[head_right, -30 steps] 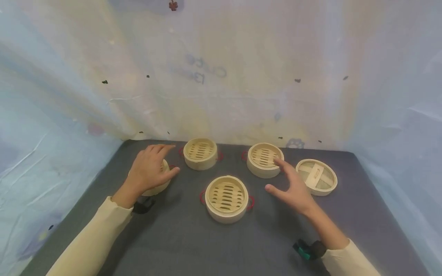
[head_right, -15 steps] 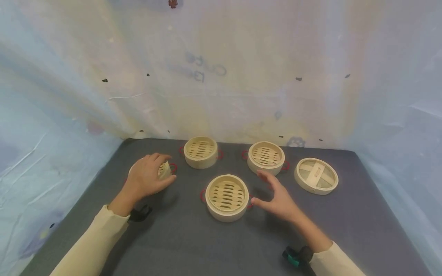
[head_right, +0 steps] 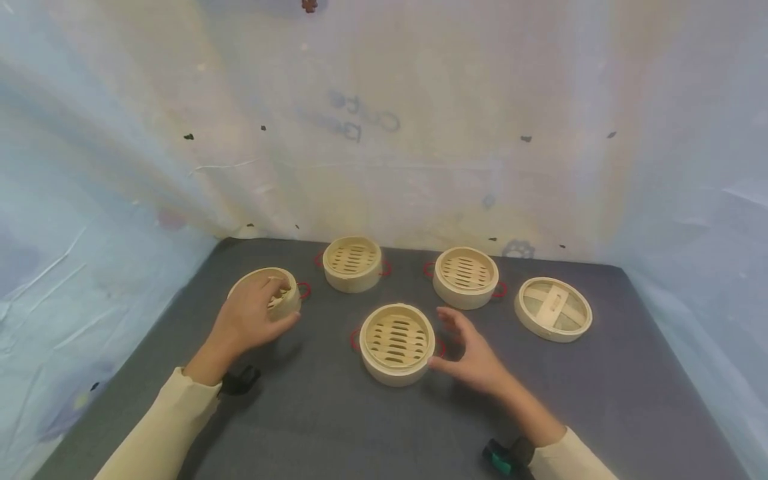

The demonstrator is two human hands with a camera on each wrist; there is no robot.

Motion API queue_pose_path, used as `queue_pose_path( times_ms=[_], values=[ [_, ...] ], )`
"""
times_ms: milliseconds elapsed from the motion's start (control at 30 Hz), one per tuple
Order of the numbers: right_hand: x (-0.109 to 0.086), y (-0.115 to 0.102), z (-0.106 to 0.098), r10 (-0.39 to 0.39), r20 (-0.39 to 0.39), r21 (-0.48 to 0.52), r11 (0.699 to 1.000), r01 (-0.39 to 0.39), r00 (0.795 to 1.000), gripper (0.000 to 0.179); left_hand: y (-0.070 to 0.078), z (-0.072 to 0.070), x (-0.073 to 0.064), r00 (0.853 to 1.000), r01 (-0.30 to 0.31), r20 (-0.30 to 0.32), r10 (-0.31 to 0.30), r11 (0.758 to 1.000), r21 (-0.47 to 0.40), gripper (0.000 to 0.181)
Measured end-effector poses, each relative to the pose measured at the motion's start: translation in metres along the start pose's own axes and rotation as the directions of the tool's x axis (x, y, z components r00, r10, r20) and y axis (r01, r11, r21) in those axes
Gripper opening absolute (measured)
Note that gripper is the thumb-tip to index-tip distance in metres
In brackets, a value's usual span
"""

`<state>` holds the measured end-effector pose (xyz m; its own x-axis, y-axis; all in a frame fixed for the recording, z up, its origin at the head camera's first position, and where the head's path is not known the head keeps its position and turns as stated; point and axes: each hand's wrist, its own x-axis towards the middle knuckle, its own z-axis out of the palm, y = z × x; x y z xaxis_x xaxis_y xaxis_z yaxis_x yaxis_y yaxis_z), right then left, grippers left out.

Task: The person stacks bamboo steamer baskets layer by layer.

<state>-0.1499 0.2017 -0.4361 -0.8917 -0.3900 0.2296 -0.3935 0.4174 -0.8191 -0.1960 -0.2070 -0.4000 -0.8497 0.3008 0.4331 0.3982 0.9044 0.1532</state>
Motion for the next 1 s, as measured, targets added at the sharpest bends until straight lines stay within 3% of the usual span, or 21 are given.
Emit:
queue_pose_path(
  times_ms=[767, 1000],
  values=[
    [0.001, 0.007, 0.014, -0.022, 0.032, -0.021, 1.000, 0.022, 0.999, 0.083, -0.024, 0.012, -0.003, 0.997, 0.039, 0.064, -0.038, 0.999, -0.014, 0.050],
    [0.002, 0.011, 0.017, 0.001, 0.034, -0.033, 0.999, 0.000, 0.999, 0.086, -0.024, 0.012, -0.004, 0.997, 0.029, 0.069, -0.028, 1.000, -0.011, 0.039]
  ],
)
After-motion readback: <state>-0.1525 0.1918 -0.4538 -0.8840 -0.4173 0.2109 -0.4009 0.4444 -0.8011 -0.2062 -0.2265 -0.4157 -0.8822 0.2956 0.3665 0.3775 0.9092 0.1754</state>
